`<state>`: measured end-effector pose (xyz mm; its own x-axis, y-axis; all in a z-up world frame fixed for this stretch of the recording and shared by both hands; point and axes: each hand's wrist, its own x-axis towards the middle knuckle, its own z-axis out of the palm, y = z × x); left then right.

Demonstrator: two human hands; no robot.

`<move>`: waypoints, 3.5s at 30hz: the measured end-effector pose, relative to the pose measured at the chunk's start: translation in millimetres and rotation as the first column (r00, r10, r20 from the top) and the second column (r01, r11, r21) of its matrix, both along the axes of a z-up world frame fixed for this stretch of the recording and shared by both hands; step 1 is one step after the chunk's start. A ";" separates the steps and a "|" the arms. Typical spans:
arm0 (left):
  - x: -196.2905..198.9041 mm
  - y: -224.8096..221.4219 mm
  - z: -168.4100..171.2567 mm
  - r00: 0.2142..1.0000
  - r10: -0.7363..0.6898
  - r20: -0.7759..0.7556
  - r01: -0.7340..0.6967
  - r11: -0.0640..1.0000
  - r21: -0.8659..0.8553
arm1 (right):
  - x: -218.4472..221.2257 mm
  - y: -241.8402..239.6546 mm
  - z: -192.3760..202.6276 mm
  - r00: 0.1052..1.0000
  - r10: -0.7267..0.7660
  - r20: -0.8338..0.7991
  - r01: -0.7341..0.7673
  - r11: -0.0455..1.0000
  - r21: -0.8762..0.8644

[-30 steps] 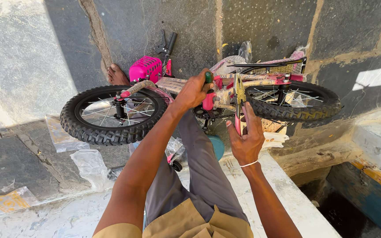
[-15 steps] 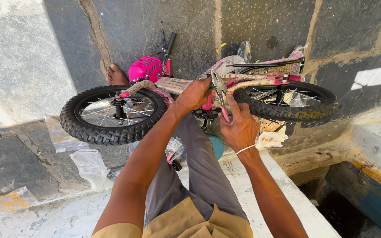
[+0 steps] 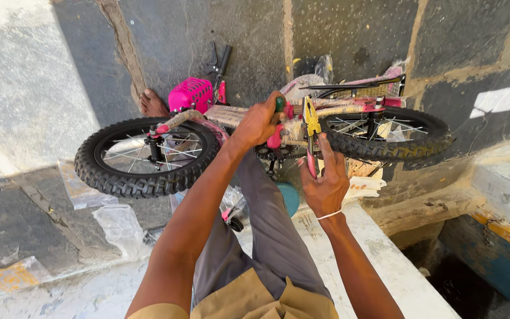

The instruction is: The person is repairing a bicycle by adjusting the chain and drivetrain components using pliers and a wrench while sitting on the stone floor.

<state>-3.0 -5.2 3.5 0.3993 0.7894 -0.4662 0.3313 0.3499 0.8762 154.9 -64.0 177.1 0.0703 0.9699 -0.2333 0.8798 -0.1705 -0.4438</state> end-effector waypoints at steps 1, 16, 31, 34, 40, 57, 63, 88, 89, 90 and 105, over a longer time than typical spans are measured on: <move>1.5 3.1 -1.0 1.000 -0.019 -0.007 0.019 1.000 0.004 | -1.9 5.3 0.6 1.000 0.007 -0.006 -0.007 1.000 0.017; 3.6 10.5 1.4 0.986 -0.162 -0.042 0.162 0.987 0.001 | 0.4 17.6 0.9 0.999 0.034 0.038 -0.031 0.997 -0.077; 0.8 13.7 9.7 0.988 -0.128 -0.081 0.133 0.990 0.055 | 0.3 22.0 11.1 1.000 -0.003 -0.022 0.001 0.997 -0.073; 1.4 13.2 8.1 0.989 -0.125 -0.074 0.128 0.991 0.037 | -1.6 22.5 12.2 1.000 -0.001 -0.025 -0.001 0.997 -0.074; -0.1 16.1 13.9 0.993 -0.106 -0.049 0.108 0.994 0.030 | -0.9 20.4 9.6 0.999 0.036 -0.015 -0.037 0.999 -0.036; 17.5 13.5 -7.2 0.951 -0.272 -0.144 0.296 0.939 0.177 | 5.4 27.5 -11.6 0.996 0.008 0.087 0.009 0.980 -0.198; 26.5 20.7 -9.3 0.933 -0.326 -0.153 0.342 0.935 0.091 | 4.7 34.1 -11.1 0.996 -0.074 0.053 0.083 0.974 -0.209; -13.0 4.6 16.5 0.997 0.074 -0.036 -0.078 0.988 -0.132 | -2.5 0.4 -9.4 0.738 -0.441 -0.511 0.349 0.897 -0.269; -13.2 4.7 17.2 0.996 0.082 -0.023 -0.084 0.988 -0.129 | -3.2 0.2 -9.8 0.731 -0.448 -0.515 0.352 0.894 -0.278; -13.0 4.7 17.9 0.996 0.091 -0.010 -0.092 0.988 -0.127 | -3.7 0.2 -10.1 0.742 -0.443 -0.504 0.344 0.896 -0.281; -16.2 -5.9 15.9 0.978 0.199 0.056 -0.191 0.974 -0.124 | -8.2 1.8 -2.4 0.808 -0.386 -0.445 0.292 0.918 -0.267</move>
